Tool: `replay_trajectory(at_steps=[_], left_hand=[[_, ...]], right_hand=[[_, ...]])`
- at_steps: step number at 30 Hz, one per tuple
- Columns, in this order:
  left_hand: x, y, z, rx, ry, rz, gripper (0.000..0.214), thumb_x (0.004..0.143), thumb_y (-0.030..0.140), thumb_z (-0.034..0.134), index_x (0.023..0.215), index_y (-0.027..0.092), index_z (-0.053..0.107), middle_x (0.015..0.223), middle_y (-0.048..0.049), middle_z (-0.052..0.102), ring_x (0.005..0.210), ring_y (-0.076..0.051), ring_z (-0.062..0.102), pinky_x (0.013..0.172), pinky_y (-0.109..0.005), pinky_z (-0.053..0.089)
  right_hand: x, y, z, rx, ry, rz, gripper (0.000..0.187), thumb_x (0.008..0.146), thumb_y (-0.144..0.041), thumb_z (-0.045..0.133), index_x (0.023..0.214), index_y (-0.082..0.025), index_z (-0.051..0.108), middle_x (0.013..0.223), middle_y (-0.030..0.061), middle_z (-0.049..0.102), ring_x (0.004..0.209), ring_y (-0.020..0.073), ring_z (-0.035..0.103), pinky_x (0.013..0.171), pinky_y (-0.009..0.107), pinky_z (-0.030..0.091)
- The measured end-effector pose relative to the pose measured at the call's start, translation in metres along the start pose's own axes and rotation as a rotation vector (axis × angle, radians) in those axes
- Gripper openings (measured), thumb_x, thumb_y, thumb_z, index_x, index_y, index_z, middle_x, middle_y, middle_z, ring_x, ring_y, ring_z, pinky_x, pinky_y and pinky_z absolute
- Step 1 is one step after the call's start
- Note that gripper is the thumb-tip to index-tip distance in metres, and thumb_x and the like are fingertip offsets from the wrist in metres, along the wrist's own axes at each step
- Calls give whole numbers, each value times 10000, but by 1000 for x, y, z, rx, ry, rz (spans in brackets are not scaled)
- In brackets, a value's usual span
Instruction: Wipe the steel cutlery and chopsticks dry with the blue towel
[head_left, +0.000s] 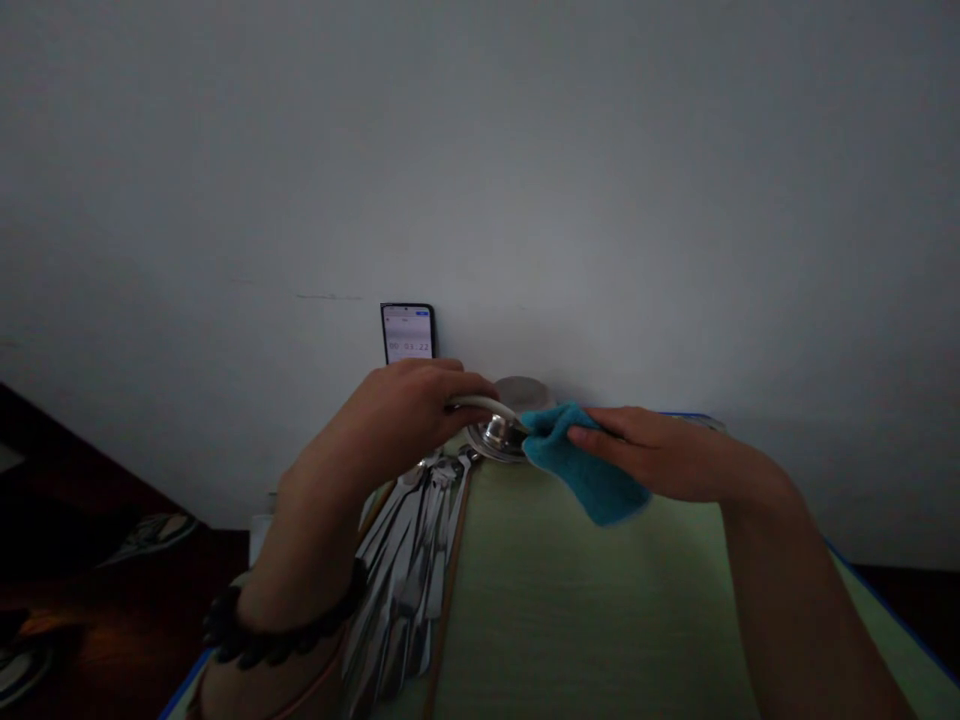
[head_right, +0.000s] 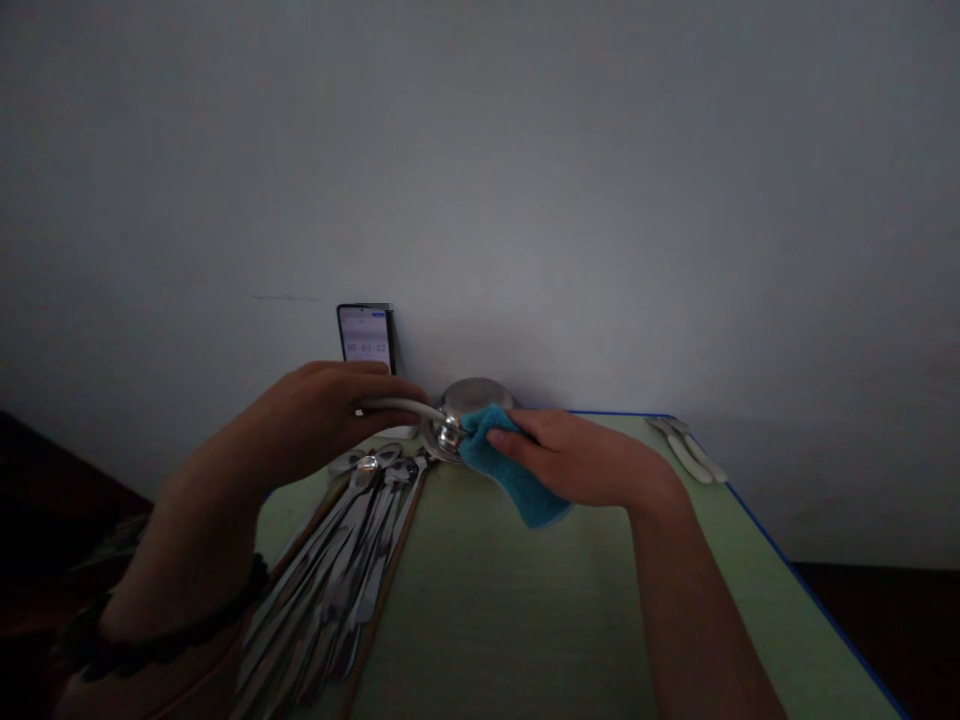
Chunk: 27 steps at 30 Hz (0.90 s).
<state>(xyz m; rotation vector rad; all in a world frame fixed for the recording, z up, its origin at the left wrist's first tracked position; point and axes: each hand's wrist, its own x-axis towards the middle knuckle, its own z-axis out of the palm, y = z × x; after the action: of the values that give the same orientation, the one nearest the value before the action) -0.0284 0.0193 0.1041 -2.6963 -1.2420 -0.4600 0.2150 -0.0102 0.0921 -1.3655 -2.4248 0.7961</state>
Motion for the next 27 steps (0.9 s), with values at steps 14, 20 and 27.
replay_trajectory(at_steps=[14,20,27], left_hand=[[2,0,-5,-184,-116,-45,271,813,426,489,968,260,636,789,7,680,684,-128,598,609,-205,395],[0,1,-4,-154,-160,-27,265,803,433,498,973,282,634,831,3,677,742,-145,601,634,-215,396],[5,12,-9,-156,-128,3,249,814,384,488,973,260,634,829,-10,676,749,-150,599,650,-224,395]], right_hand=[[5,-3,2,-172,100,-32,296,880,-368,363,927,-180,587,831,53,629,702,164,547,624,269,377],[3,-3,1,-128,6,-21,325,878,-400,357,889,-183,598,793,42,636,644,147,546,581,254,371],[7,-10,5,-139,-16,-2,371,891,-420,309,862,-165,577,780,59,632,632,147,551,563,257,380]])
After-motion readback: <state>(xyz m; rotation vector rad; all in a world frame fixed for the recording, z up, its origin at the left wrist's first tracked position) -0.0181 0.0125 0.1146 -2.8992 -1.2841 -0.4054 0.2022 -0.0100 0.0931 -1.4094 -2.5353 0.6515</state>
